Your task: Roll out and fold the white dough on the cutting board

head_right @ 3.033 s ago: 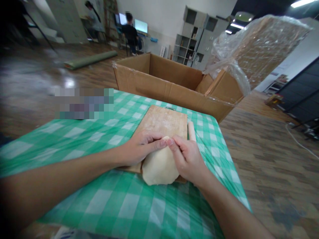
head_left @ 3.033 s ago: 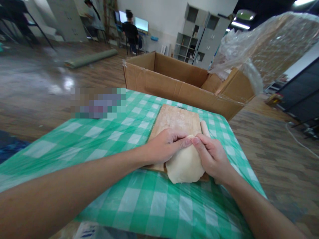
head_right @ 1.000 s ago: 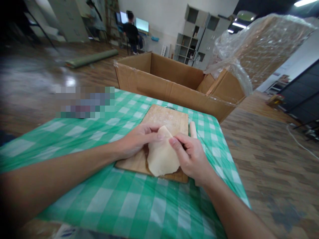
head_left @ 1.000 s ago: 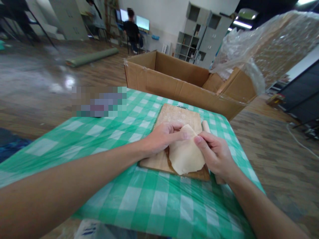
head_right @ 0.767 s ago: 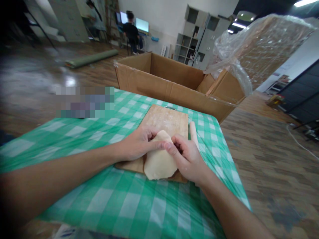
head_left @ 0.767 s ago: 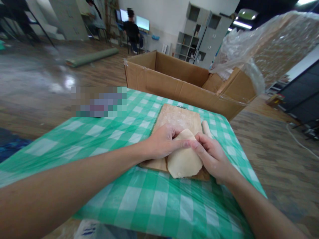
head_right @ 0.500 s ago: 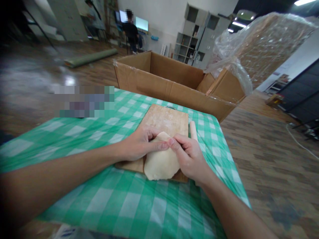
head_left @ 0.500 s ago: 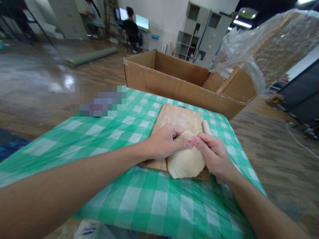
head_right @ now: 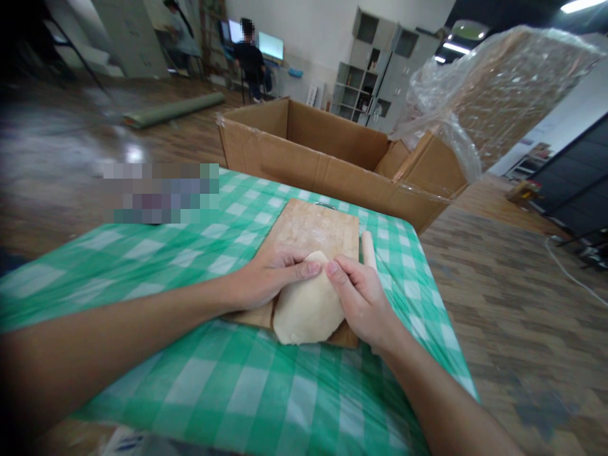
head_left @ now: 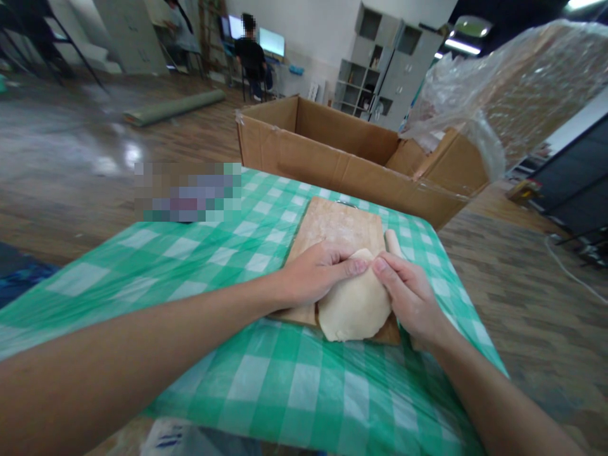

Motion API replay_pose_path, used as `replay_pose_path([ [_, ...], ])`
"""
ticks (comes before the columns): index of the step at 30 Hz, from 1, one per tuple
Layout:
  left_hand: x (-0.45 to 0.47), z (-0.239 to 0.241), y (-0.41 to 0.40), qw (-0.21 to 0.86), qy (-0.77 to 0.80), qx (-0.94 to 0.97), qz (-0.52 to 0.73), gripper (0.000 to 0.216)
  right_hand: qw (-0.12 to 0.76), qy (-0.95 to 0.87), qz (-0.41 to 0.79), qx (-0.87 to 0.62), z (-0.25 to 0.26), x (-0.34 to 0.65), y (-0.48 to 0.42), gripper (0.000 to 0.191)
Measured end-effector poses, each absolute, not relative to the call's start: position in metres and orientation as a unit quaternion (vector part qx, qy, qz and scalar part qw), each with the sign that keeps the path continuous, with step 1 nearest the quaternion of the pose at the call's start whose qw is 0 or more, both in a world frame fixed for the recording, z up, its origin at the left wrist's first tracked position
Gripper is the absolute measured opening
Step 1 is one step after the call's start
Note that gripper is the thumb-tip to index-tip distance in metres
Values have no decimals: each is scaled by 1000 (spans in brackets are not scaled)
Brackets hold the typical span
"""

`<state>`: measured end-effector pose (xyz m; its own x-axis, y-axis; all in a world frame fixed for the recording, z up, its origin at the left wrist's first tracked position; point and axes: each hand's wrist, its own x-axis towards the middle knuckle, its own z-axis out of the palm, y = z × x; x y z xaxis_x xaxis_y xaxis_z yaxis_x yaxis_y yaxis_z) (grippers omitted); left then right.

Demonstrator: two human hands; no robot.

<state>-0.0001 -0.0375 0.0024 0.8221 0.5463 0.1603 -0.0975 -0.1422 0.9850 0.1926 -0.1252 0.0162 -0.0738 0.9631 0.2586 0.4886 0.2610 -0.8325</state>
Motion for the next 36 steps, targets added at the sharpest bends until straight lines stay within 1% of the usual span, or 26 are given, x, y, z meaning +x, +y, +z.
replay_pose_path([
  [4, -2, 4, -36, 649, 194, 681, 279, 45, 388, -707, 253, -534, 16, 194, -126, 47],
  [7, -3, 6, -37, 657, 170, 687, 260, 41, 395, -709, 236, -535, 18, 194, -126, 46],
  [10, -4, 7, -38, 641, 155, 712, 239, 39, 400, -707, 219, -540, 20, 195, -128, 47],
  [13, -5, 6, -39, 623, 175, 727, 230, 40, 396, -713, 208, -540, 20, 195, -128, 48],
  [15, -4, 5, -39, 619, 185, 730, 225, 39, 393, -714, 213, -538, 19, 194, -129, 49],
  [18, -4, 4, -40, 640, 178, 718, 209, 38, 397, -704, 233, -541, 17, 191, -128, 50],
  [22, -5, 5, -41, 677, 173, 691, 186, 37, 427, -664, 265, -554, 14, 188, -128, 52],
  [25, -4, 6, -40, 689, 159, 679, 197, 37, 430, -652, 296, -550, 13, 191, -127, 51],
  [29, -3, 4, -37, 667, 152, 690, 235, 37, 409, -672, 302, -538, 13, 194, -125, 49],
  [36, -4, 6, -38, 627, 178, 718, 242, 38, 399, -713, 252, -518, 19, 195, -126, 47],
])
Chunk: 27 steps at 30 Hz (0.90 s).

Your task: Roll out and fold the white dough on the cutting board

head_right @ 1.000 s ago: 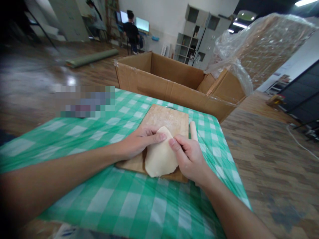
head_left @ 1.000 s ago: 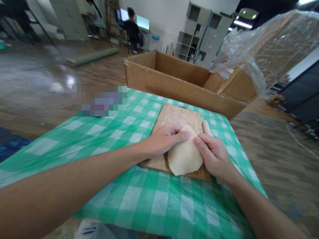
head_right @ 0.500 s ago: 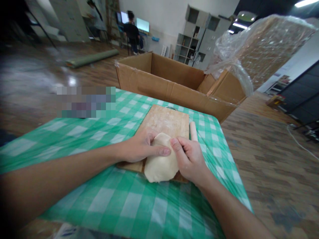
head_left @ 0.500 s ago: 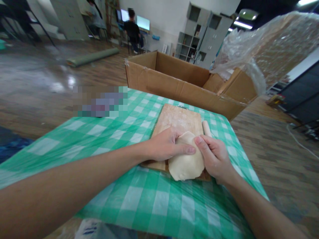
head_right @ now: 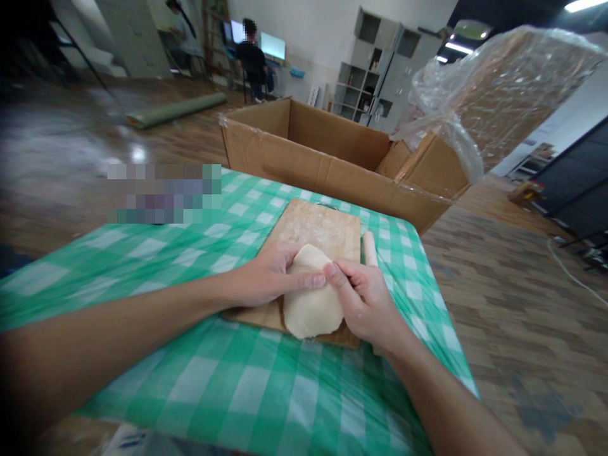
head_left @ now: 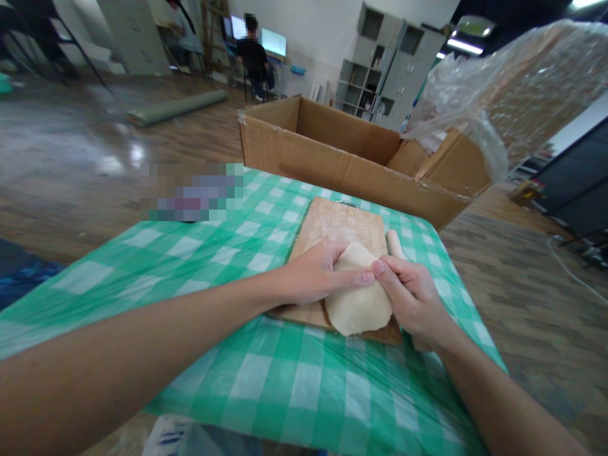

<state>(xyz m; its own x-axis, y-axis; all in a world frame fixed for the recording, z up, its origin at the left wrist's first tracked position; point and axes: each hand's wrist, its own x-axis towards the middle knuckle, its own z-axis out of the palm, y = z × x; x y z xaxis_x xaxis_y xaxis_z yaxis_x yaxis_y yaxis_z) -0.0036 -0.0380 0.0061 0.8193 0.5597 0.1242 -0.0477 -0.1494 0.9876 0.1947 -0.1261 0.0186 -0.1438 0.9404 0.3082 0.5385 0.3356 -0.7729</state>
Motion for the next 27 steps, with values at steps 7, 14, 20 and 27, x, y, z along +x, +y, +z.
replay_pose_path([
  [7, -3, 7, -41, 655, 169, 701, 225, 36, 397, -681, 327, -521, 15, 194, -126, 49],
  [14, -4, 6, -41, 662, 155, 704, 205, 45, 391, -697, 295, -523, 17, 192, -126, 47],
  [20, 0, 4, -40, 634, 171, 709, 256, 50, 411, -658, 334, -534, 14, 192, -128, 51],
  [27, -4, 6, -40, 618, 218, 712, 250, 46, 381, -707, 272, -530, 18, 194, -127, 48],
])
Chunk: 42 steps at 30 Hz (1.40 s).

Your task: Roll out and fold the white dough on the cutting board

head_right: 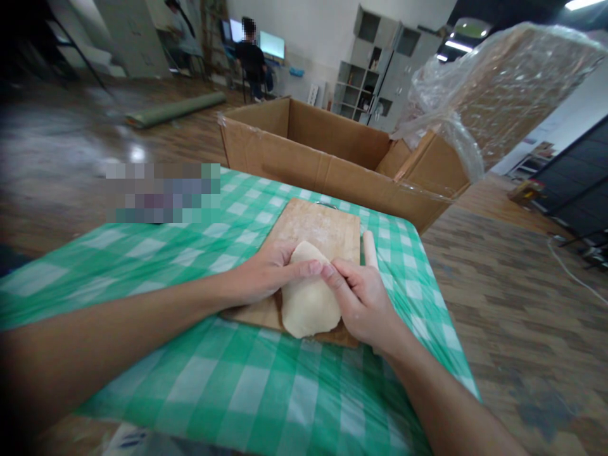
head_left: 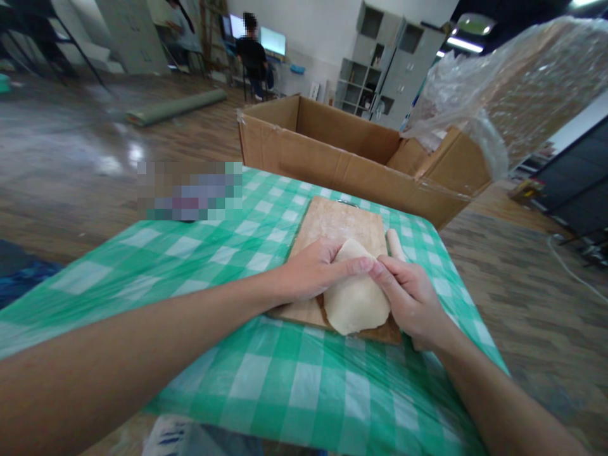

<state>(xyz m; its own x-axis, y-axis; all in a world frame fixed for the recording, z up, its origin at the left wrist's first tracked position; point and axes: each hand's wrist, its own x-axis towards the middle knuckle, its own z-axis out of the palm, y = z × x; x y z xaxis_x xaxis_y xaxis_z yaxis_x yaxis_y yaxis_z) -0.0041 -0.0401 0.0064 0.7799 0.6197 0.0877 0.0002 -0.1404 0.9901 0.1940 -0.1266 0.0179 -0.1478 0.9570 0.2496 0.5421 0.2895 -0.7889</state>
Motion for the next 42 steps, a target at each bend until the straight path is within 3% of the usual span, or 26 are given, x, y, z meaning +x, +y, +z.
replay_pose_path([
  [4, -6, 7, -41, 594, 210, 743, 225, 45, 389, -704, 270, -529, 15, 195, -129, 51],
  [9, -5, 6, -42, 637, 155, 724, 216, 34, 430, -645, 367, -514, 12, 195, -130, 52],
  [18, -8, 7, -40, 651, 176, 707, 215, 36, 412, -681, 321, -513, 19, 195, -127, 47],
  [26, -7, 8, -43, 661, 152, 712, 183, 36, 400, -631, 421, -513, 15, 192, -128, 44],
  [35, -2, 5, -42, 649, 184, 698, 239, 43, 417, -599, 428, -533, 16, 193, -126, 45],
  [42, -5, 8, -42, 661, 179, 691, 231, 41, 410, -676, 328, -517, 20, 195, -126, 48],
])
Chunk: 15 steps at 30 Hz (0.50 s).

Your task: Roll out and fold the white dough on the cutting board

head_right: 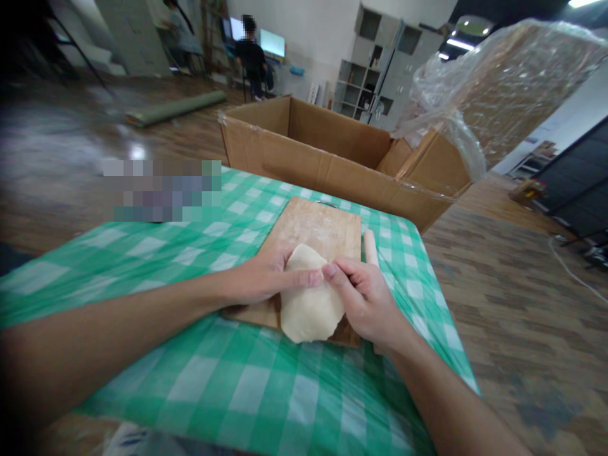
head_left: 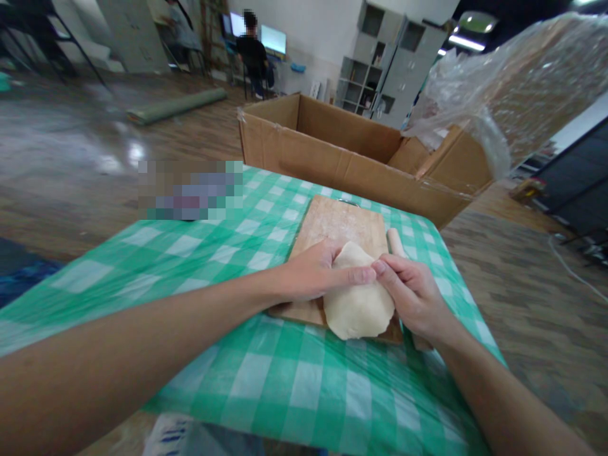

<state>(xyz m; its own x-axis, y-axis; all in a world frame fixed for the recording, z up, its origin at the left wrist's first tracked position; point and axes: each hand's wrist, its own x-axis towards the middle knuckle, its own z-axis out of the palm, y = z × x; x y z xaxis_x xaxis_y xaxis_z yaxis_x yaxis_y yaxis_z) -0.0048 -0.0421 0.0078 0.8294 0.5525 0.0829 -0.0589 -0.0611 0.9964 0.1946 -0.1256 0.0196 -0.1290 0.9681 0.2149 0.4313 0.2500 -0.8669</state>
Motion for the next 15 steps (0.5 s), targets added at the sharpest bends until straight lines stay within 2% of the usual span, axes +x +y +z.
replay_pose_path([
  [5, -7, 9, -44, 669, 165, 691, 218, 37, 420, -630, 403, -513, 21, 192, -128, 46],
  [12, -9, 10, -43, 685, 179, 672, 216, 39, 350, -652, 459, -491, 21, 201, -127, 43],
  [15, -10, 11, -42, 688, 178, 668, 220, 37, 350, -657, 459, -485, 20, 203, -128, 46],
])
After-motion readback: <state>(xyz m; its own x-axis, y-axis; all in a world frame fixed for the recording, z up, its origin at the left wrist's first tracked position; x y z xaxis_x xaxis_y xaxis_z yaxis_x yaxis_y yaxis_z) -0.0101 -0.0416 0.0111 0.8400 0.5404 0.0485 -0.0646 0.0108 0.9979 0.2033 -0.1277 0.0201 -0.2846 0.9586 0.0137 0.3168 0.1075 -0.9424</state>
